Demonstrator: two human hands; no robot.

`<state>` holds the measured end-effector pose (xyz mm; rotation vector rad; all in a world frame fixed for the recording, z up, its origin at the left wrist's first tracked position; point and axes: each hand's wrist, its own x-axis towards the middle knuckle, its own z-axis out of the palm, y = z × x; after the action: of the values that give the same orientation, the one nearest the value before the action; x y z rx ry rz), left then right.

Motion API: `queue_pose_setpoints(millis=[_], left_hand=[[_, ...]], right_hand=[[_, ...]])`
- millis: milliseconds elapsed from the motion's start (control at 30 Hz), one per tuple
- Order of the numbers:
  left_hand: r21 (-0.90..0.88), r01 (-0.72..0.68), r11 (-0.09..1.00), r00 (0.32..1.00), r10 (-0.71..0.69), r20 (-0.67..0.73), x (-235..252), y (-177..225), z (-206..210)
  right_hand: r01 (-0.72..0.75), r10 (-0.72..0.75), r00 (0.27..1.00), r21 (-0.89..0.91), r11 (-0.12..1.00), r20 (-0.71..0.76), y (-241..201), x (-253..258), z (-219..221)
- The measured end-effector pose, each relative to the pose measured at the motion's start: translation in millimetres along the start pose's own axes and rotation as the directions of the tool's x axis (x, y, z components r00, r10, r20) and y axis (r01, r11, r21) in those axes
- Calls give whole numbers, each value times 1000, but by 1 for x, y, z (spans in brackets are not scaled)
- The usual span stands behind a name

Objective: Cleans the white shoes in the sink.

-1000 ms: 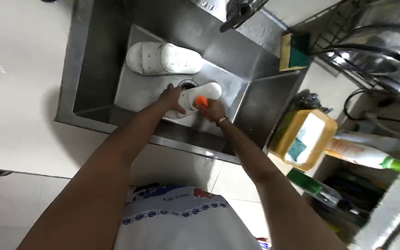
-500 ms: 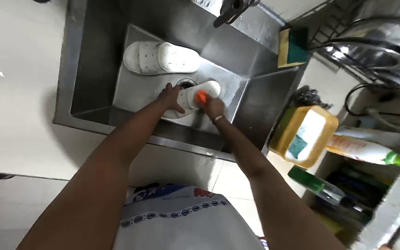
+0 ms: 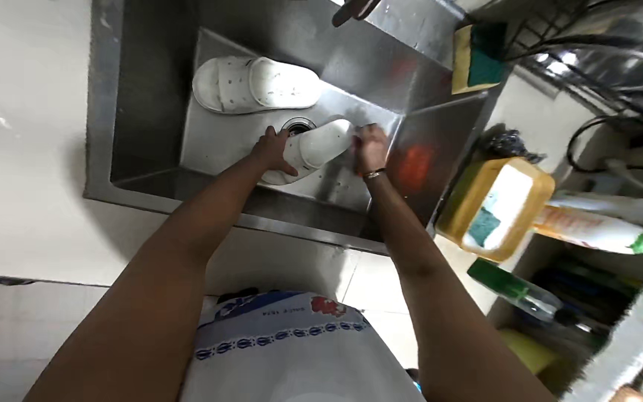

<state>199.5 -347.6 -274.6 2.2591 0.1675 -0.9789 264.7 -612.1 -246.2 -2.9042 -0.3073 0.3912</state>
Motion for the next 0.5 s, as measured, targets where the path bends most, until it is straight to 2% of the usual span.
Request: queue_pose_setpoints(millis=[67, 133, 233, 500], left_hand=[[-2, 6, 1000, 1000, -6, 5, -1, 1, 0], [-5, 7, 1000, 1000, -7, 2, 1, 0, -2], [-5, 1, 1000, 1000, -1, 3, 1, -1, 1], [0, 13, 1000, 1000, -13, 14, 3, -1, 0]], right_hand=[[141, -159, 981, 152, 978, 111, 4, 7, 17], [180, -199, 977, 207, 962, 74, 9, 13, 28], [228, -239, 970, 199, 953, 33, 16, 10, 37], [269, -282, 957, 162, 949, 68, 16, 12, 35]])
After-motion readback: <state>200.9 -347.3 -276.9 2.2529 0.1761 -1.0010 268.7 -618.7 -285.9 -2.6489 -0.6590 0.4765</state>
